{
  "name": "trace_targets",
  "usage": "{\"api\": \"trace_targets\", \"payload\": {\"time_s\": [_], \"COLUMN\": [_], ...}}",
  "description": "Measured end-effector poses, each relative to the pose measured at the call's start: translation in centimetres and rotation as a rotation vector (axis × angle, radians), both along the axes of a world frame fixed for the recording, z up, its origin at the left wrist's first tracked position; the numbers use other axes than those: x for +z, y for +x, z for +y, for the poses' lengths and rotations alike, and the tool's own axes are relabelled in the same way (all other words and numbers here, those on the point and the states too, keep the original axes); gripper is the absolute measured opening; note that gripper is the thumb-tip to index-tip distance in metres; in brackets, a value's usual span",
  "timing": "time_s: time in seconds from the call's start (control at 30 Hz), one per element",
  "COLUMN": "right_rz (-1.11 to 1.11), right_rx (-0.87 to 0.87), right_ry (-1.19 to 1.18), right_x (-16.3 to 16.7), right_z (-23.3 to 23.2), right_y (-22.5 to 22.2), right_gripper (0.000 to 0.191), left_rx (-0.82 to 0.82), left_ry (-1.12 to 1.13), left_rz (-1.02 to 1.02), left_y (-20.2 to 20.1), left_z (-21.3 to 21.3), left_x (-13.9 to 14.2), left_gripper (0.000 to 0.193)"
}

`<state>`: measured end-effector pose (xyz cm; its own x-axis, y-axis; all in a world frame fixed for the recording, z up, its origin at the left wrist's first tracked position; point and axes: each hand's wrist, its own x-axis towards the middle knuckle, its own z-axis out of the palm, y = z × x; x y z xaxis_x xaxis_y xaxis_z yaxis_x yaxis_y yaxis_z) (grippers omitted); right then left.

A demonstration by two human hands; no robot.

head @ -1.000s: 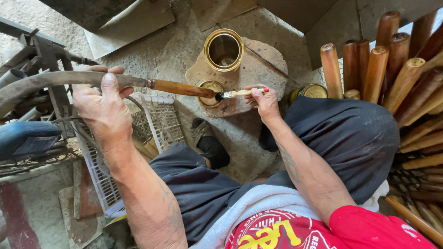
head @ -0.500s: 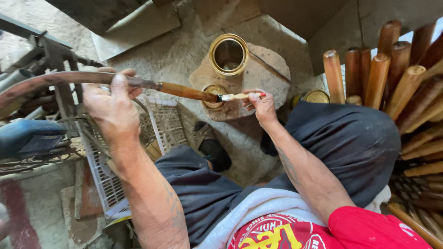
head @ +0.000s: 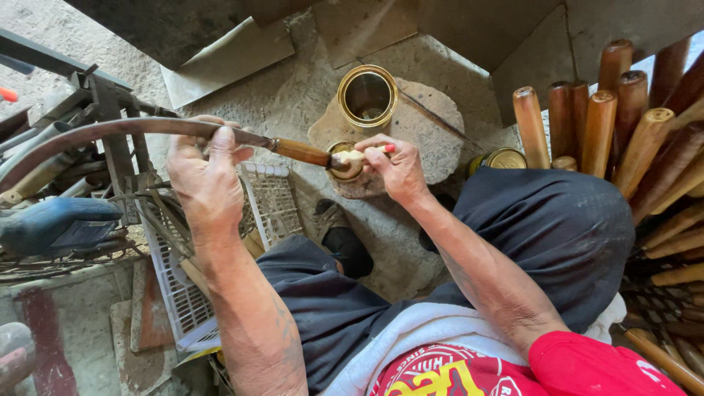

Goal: The person applies a dark finish to the wooden handle of a sickle using a small brush. They repeatedly dip the brush into a can of finish and coat the handle, rotating the tool to cover all sides.

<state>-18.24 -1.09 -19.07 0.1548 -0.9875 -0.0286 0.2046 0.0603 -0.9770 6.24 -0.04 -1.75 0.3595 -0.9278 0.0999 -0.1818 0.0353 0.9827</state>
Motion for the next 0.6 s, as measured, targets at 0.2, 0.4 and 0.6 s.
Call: {"api": "trace_targets", "payload": {"time_s": [0.2, 0.4, 0.6], "right_rz": [-0.259, -0.235, -0.342], "right_rx": [0.053, 0.063, 0.023], "right_ry": [-0.049, -0.079, -0.125], "right_x": [3.4, 7.5, 8.2], "right_z": [-0.7, -0.8, -0.5], "right_y": [0.2, -0.2, -1.0], "right_gripper": [0.021, 0.023, 0.024], "left_rx": [-0.037, -0.08, -0.093], "left_ry": [0.036, 0.03, 0.041], "left_rz": [0.027, -0.006, 0.021], "left_y": [-1.1, -1.8, -1.9], "left_z": [-0.2, -0.4, -0.6], "left_x": [1.0, 1.5, 1.5], "left_gripper": [0.011, 0.011, 0.014]}}
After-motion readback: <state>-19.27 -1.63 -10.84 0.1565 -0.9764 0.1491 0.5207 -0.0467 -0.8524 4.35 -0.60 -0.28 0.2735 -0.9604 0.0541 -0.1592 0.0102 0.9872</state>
